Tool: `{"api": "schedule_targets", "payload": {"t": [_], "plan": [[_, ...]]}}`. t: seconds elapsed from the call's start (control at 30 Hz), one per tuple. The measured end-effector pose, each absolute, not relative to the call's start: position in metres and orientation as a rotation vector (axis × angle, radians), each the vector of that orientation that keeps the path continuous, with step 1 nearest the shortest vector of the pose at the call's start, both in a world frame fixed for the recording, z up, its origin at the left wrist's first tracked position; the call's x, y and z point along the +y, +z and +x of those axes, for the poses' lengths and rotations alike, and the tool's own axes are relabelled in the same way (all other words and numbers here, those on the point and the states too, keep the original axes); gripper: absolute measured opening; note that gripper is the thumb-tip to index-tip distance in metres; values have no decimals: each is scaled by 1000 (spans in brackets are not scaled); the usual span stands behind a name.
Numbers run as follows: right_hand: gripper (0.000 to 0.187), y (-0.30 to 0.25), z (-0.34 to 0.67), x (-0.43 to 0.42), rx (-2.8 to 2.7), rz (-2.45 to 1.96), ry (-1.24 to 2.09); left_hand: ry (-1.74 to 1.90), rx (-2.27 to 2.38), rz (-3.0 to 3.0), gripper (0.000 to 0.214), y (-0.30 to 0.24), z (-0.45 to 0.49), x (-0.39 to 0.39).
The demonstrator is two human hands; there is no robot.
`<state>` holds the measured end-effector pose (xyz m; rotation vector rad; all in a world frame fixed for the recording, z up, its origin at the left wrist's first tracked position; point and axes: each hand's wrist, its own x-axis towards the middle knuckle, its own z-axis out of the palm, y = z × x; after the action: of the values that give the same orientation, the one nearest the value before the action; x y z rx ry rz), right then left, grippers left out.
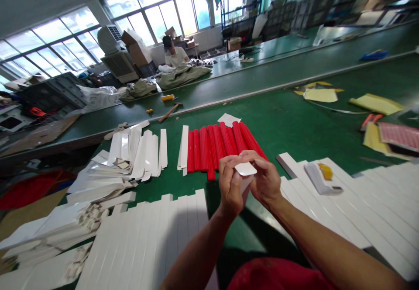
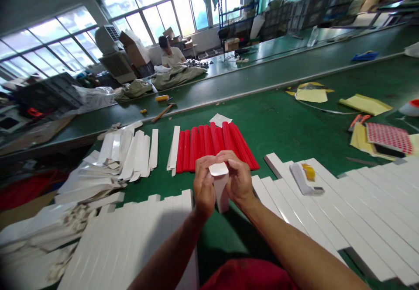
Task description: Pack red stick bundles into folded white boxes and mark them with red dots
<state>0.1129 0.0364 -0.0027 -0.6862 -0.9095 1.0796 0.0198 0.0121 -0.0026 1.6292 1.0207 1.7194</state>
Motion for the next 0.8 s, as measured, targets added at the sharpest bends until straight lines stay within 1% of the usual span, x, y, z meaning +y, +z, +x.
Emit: {"api": "schedule_targets", "payload": {"t": [0.07,0.17,0.23,0.3,0.37,0.43,0.5,0.8], "plan": [[32,-8,113,35,-902,-699,1075,1740,1035,1823,47,-1,12,12],[41,-18,117,26,-1001,-732,1134,1737,1134,2142,38,0,2,15],[49,-23,120,19,-1190,-772,1140,1681,1201,2317,37,3,-5,19],[60,-27,121,13,-1403,-854,1019,1619,1222,2418,42,7,-11,21],[68,-29,118,10,-1555,-943,804,1556,1223,2466,42,14,-17,21],[70,-30,115,11,-1631,-989,611,1489,1204,2488,38,22,-22,20],[69,-29,112,13,-1672,-987,526,1427,1183,2514,34,30,-25,19],[69,-25,113,19,-1783,-914,555,1065,1245,2696,30,60,-35,18]]}}
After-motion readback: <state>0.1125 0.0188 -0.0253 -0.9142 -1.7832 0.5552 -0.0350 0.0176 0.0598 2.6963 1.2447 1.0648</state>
